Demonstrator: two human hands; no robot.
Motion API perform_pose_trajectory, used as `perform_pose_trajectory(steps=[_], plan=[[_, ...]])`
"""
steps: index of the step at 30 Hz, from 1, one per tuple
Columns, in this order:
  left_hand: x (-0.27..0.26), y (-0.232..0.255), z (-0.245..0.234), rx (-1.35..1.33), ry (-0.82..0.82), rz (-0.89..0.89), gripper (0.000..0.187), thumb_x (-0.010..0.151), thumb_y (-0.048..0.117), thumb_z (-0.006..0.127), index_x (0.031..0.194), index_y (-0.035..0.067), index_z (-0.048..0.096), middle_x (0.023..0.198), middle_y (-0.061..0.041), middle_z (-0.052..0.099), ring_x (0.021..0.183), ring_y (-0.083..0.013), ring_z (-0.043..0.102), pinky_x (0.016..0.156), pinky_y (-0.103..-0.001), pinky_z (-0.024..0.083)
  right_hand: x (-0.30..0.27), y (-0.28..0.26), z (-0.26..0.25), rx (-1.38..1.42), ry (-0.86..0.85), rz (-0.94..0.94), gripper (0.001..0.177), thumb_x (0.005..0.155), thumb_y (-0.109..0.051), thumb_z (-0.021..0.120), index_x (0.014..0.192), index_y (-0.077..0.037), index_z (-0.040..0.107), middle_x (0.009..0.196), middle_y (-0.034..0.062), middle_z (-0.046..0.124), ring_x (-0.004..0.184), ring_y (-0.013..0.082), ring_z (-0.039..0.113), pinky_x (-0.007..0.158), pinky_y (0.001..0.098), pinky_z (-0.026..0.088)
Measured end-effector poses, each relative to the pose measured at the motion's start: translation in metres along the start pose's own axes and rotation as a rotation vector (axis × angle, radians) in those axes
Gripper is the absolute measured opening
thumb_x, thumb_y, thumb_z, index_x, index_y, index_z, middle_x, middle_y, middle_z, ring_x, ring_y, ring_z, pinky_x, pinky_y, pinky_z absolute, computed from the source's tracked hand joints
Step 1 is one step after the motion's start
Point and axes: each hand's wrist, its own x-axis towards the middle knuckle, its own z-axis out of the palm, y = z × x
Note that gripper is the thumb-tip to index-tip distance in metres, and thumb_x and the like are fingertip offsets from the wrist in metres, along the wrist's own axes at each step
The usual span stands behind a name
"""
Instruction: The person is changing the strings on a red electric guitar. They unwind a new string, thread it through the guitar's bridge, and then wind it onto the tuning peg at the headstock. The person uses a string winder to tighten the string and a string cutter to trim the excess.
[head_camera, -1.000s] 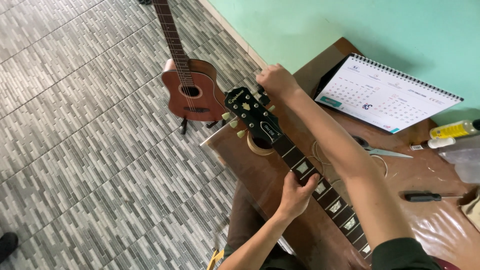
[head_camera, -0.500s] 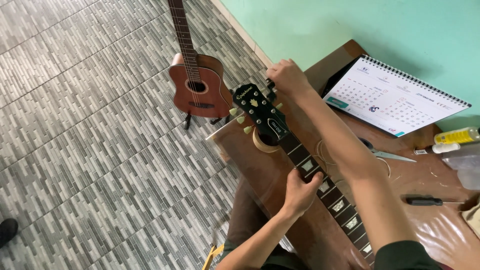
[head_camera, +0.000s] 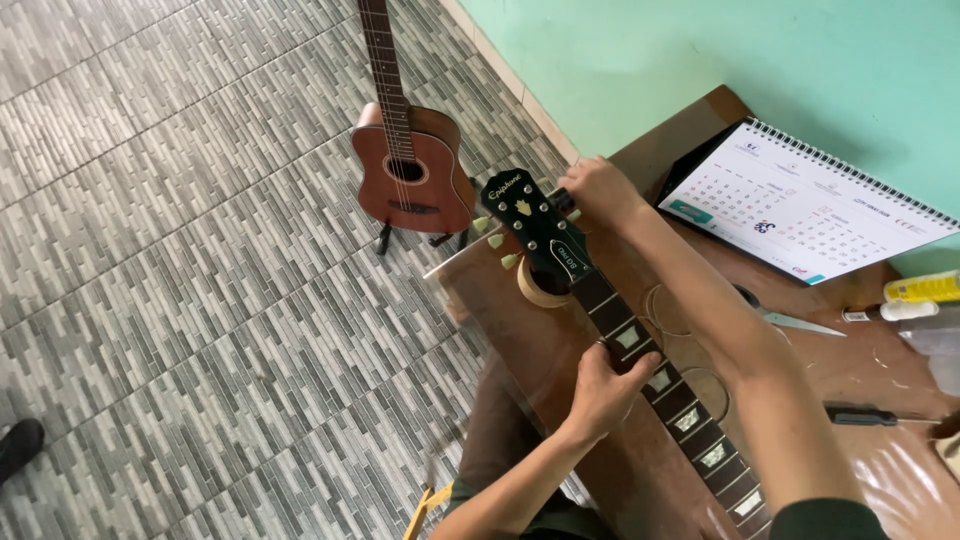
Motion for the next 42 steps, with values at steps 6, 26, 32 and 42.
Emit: perform_pose_trajectory(steps=[6, 26, 32, 42], plan=[[0.008, -0.035, 0.0, -0.062, -0.029, 0.001, 0.022, 0.096, 0.018, 0.074, 0.103, -0.003, 0.069, 0.086, -0.009, 0.067, 0.082, -0.0102, 0.057, 0.065, -0.028, 0.053, 0.012, 0.02, -0.065, -0.09, 0.305, 0.006, 0.013, 0.076, -0.021, 0.07, 0.087, -0.022, 0.064, 0.078, -0.001, 0.057, 0.077, 0.0217, 0.057, 0.074, 0.0384, 0.048], [0.001, -0.034, -0.005, 0.191, -0.098, -0.042, 0.031, 0.1, 0.041, 0.065, 0.096, 0.013, 0.053, 0.089, 0.001, 0.057, 0.082, -0.0125, 0.054, 0.071, -0.03, 0.048, 0.028, -0.022, -0.147, -0.015, -0.141, -0.04, 0.023, 0.089, 0.004, 0.072, 0.077, -0.015, 0.066, 0.072, -0.0015, 0.069, 0.066, 0.0158, 0.064, 0.073, 0.0318, 0.059], [0.003, -0.04, -0.002, 0.17, -0.103, -0.009, 0.031, 0.102, 0.039, 0.064, 0.091, 0.015, 0.048, 0.083, 0.003, 0.055, 0.076, -0.0115, 0.052, 0.069, -0.029, 0.047, 0.028, -0.011, -0.17, -0.001, -0.041, 0.019, 0.028, 0.099, 0.0, 0.068, 0.076, -0.015, 0.064, 0.063, -0.0026, 0.058, 0.059, 0.0116, 0.05, 0.069, 0.0261, 0.051], [0.002, -0.025, -0.002, 0.133, -0.131, -0.012, 0.031, 0.099, 0.038, 0.063, 0.112, 0.01, 0.06, 0.108, -0.004, 0.069, 0.102, -0.0184, 0.067, 0.091, -0.034, 0.058, -0.001, -0.015, -0.141, 0.089, -0.078, -0.05, 0.013, 0.098, -0.01, 0.077, 0.089, -0.018, 0.072, 0.072, -0.0026, 0.067, 0.068, 0.0124, 0.057, 0.073, 0.0255, 0.052]])
